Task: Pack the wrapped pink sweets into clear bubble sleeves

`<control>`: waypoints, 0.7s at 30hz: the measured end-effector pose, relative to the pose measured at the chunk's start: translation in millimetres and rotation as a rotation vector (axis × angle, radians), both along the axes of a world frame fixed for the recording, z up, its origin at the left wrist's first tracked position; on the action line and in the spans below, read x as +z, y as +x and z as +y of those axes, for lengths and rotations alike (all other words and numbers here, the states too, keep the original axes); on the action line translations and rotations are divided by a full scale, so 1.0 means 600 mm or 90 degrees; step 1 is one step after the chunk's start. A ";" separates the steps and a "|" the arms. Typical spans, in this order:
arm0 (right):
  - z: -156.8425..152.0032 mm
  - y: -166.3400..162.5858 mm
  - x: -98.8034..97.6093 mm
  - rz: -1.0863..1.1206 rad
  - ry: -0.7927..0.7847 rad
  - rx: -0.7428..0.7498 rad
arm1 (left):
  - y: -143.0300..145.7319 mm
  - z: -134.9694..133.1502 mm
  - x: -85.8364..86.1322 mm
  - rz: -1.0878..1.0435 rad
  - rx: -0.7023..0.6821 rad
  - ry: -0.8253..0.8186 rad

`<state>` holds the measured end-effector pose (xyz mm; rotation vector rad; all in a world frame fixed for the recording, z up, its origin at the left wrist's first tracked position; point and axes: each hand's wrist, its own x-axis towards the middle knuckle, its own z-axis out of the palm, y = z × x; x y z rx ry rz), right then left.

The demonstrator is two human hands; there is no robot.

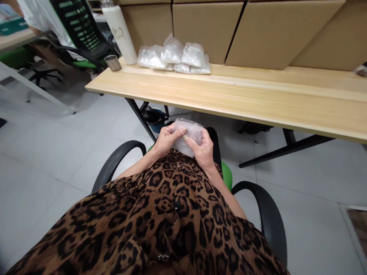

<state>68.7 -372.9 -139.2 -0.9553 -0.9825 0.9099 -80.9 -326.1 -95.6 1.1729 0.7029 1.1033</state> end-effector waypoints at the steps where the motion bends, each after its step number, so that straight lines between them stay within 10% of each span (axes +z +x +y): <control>1: 0.003 -0.002 0.000 0.016 0.003 -0.016 | 0.002 0.002 -0.003 -0.015 0.020 0.004; 10: 0.009 0.002 0.001 0.020 -0.053 0.012 | 0.008 0.013 0.002 -0.099 -0.059 -0.224; 21: 0.029 0.002 0.008 -0.019 -0.019 -0.001 | 0.025 0.030 0.010 -0.153 -0.024 -0.237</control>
